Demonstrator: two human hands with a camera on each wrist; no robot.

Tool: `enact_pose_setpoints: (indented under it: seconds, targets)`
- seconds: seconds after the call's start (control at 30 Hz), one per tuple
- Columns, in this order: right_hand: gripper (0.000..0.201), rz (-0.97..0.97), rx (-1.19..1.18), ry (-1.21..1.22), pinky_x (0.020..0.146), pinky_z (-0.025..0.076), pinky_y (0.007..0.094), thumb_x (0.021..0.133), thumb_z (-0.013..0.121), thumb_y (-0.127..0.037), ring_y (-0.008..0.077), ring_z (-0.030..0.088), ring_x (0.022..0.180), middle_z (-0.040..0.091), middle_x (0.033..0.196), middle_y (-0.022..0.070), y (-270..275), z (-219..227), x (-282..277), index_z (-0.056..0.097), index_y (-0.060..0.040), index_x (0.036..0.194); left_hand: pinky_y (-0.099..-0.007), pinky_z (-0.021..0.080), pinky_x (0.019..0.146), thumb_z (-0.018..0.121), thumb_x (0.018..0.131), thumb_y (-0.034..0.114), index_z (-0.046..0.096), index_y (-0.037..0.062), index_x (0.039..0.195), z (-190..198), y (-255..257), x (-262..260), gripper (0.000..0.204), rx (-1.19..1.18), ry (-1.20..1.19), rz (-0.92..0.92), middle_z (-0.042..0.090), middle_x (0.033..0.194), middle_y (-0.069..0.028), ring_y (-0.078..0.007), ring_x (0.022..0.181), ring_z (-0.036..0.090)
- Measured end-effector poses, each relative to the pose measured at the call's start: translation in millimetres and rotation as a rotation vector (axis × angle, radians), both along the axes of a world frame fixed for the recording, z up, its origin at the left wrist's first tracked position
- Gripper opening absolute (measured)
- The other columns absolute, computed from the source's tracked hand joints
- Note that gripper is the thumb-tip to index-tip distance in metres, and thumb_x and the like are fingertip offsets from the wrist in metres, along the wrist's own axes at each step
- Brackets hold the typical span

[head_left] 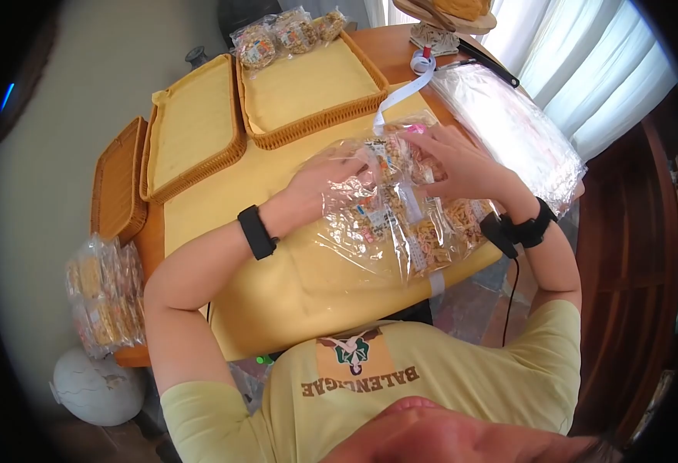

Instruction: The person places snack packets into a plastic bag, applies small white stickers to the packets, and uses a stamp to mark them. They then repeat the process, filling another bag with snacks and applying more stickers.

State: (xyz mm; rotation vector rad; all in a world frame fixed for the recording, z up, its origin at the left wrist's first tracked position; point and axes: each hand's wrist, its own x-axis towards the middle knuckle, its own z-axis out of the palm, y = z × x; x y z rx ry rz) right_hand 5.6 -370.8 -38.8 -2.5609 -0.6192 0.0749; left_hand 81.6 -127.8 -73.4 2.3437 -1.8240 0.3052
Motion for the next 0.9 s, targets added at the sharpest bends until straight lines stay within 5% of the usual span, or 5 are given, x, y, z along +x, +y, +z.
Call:
enact_pose_setpoints:
  seconds: [0.07, 0.2, 0.33, 0.73, 0.9]
  targets:
    - [0.082, -0.027, -0.207, -0.119, 0.097, 0.03, 0.04, 0.064, 0.074, -0.027, 0.0348, 0.037, 0.114, 0.04, 0.123, 0.0178, -14.5, -0.6, -0.7, 0.033, -0.0121, 0.133, -0.0342, 0.046, 0.082, 0.053, 0.08, 0.015, 0.046, 0.0078, 0.115, 0.4, -2.6, -3.0, 0.036, -0.033, -0.007, 0.029, 0.054, 0.11, -0.0128, -0.0302, 0.097, 0.054]
    - [0.098, -0.028, -0.127, 0.166, 0.106, 0.019, 0.0396, 0.063, 0.076, -0.029, 0.0344, 0.017, 0.13, 0.019, 0.139, 0.0192, -44.0, -12.3, 8.1, 0.016, -0.0161, 0.14, -0.0348, 0.047, 0.081, 0.054, 0.079, 0.012, 0.043, 0.0092, 0.12, 6.2, -4.0, -2.1, 0.043, 0.104, 0.238, 0.21, 0.049, 0.115, -0.0138, -0.0296, 0.1, 0.052]
    - [0.097, -0.037, -0.194, 0.083, 0.103, 0.024, 0.0409, 0.061, 0.076, -0.034, 0.0397, 0.023, 0.126, 0.018, 0.139, 0.0232, -38.1, -17.6, -1.5, 0.02, -0.0144, 0.139, -0.0356, 0.045, 0.083, 0.052, 0.079, 0.008, 0.043, 0.0118, 0.124, 7.7, -3.9, 6.3, 0.046, -0.123, -0.078, -0.18, 0.045, 0.12, -0.0151, -0.0308, 0.1, 0.052]
    - [0.101, -0.081, -0.212, 0.097, 0.101, 0.029, 0.0375, 0.061, 0.076, -0.037, 0.0392, 0.031, 0.122, 0.016, 0.141, 0.0229, -32.4, -18.4, -7.1, 0.019, -0.0042, 0.138, -0.0333, 0.046, 0.065, 0.052, 0.076, 0.009, 0.049, 0.0055, 0.109, 9.2, -3.1, 4.1, 0.034, -0.046, -0.257, -0.116, 0.047, 0.08, -0.0081, -0.0223, 0.073, 0.053]
    - [0.102, -0.071, -0.219, 0.078, 0.101, 0.028, 0.0374, 0.062, 0.076, -0.039, 0.0386, 0.033, 0.121, 0.017, 0.141, 0.0236, -31.6, -20.8, -6.3, 0.019, -0.0006, 0.137, -0.0329, 0.045, 0.069, 0.052, 0.073, 0.008, 0.051, 0.0068, 0.109, 15.2, 17.6, -7.8, 0.036, -0.008, -0.25, 0.006, 0.048, 0.084, -0.0075, -0.0228, 0.079, 0.051]
